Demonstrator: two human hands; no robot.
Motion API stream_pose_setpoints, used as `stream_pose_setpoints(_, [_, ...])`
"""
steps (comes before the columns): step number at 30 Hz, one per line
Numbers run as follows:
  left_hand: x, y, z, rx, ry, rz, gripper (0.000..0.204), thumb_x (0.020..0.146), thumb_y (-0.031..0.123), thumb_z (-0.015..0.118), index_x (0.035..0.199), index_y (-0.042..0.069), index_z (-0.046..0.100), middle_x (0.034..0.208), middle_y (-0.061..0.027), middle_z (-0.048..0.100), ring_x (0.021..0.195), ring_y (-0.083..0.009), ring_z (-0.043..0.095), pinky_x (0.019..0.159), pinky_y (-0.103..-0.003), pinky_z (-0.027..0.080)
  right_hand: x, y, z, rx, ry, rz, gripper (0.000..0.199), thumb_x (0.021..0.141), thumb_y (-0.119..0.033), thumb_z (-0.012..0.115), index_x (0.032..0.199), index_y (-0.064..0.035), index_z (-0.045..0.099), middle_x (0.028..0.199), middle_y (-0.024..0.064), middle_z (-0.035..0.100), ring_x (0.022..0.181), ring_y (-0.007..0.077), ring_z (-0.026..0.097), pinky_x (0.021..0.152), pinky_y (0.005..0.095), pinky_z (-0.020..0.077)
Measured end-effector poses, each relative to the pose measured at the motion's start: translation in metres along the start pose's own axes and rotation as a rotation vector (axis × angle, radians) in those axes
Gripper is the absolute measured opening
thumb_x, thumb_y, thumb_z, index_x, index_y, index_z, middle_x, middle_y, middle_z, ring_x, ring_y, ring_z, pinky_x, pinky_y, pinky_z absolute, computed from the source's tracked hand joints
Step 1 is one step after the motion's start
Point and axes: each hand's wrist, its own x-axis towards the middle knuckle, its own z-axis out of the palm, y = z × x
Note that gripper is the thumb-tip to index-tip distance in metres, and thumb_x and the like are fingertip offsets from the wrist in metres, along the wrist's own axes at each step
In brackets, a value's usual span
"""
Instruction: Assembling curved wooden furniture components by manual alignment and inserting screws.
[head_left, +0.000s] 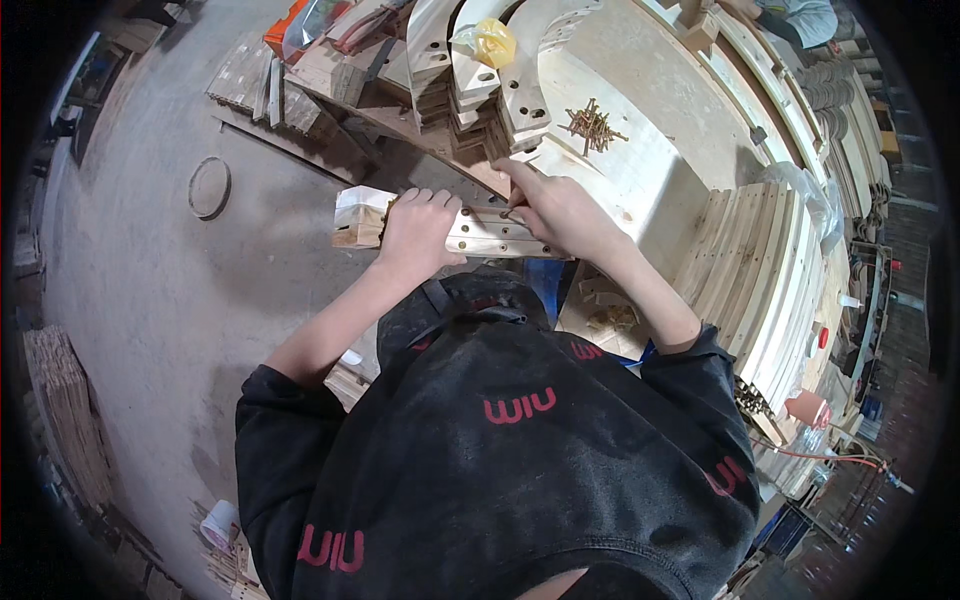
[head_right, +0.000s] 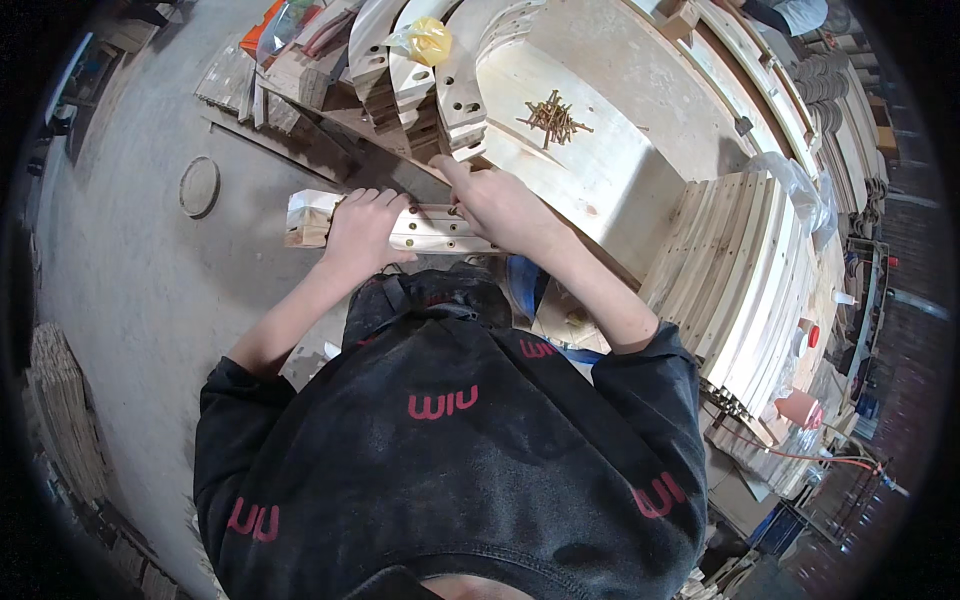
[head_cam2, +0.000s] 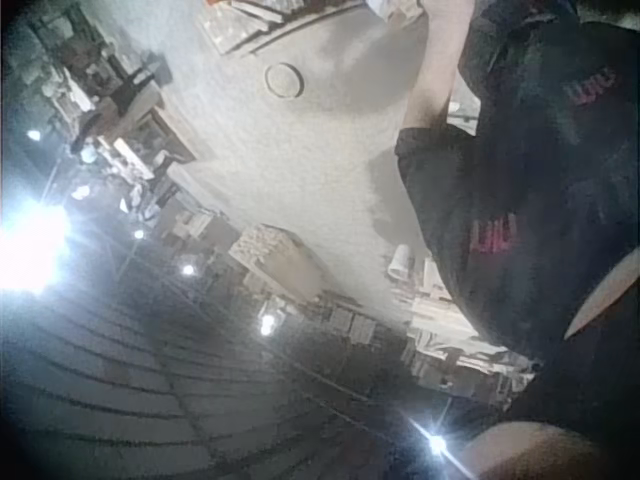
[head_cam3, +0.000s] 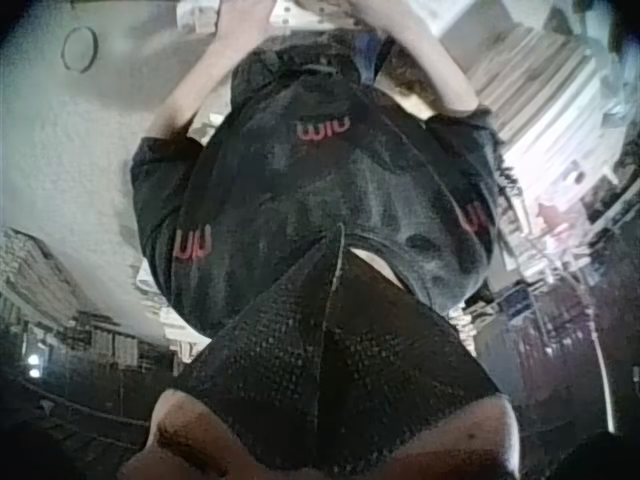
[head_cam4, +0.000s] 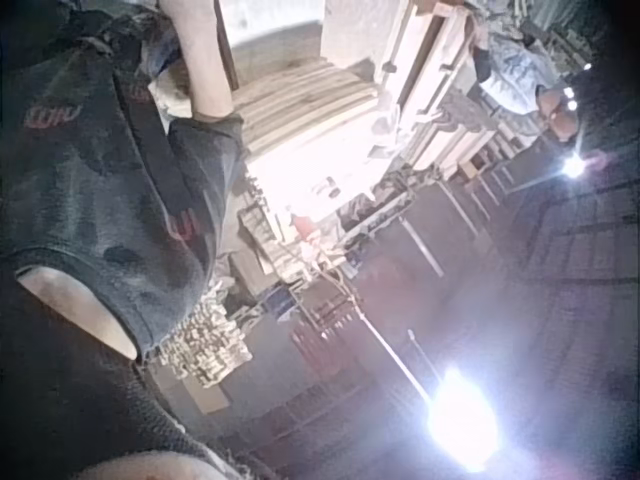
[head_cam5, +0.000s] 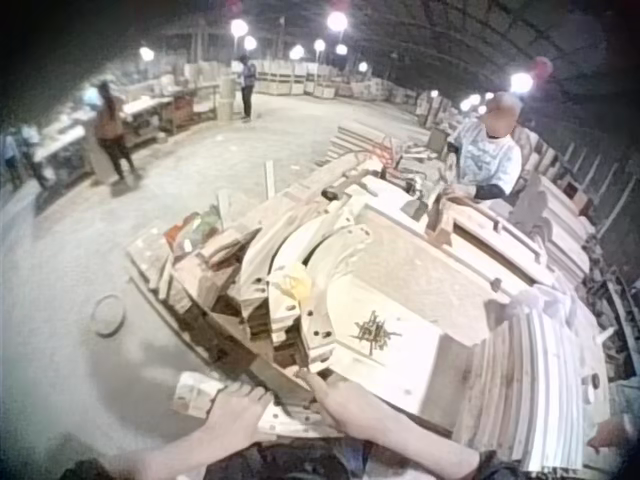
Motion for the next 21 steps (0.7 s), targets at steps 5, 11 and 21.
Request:
stream_pose_setpoints(5, [-0.003,-0.001,-0.001,-0.029,-0.002,-0.035,0.056,0.047,0.034,0.082,0.088,0.005,0.057,0.081,-0.0089,0.057,0.081,-0.0258,0.057,0.076,-0.034,0.044,-0.005,0.008,-0.025,-0.034,0.009,0.052,0.051,0.073,0.000,0.057,0.122,-0.0032,0.042,0.076,0.0147,0.064,0.071,0.0329,0.062,0.065,0.0393,0.0482])
stream_pose_setpoints(11, [-0.004,0.000,0.001,-0.013,-0.014,-0.035,0.057,0.047,0.035,0.082,0.088,0.006,0.057,0.081,-0.0089,0.057,0.082,-0.0256,0.058,0.076,-0.034,0.044,-0.008,0.011,-0.025,-0.125,-0.054,0.065,0.045,0.073,-0.001,0.056,0.117,-0.0020,0.046,0.075,0.0163,0.063,0.072,0.0333,0.062,0.066,0.0404,0.0478])
stream_pose_setpoints(21, [-0.002,0.004,0.000,0.035,0.019,0.007,0.054,0.047,0.037,0.082,0.085,0.007,0.057,0.081,-0.0062,0.058,0.081,-0.0209,0.058,0.077,-0.031,0.043,-0.009,0.008,-0.017,-0.119,-0.139,0.041,0.051,0.071,-0.003,0.059,0.120,-0.0042,0.046,0.073,0.0150,0.064,0.071,0.0324,0.062,0.064,0.0398,0.0478])
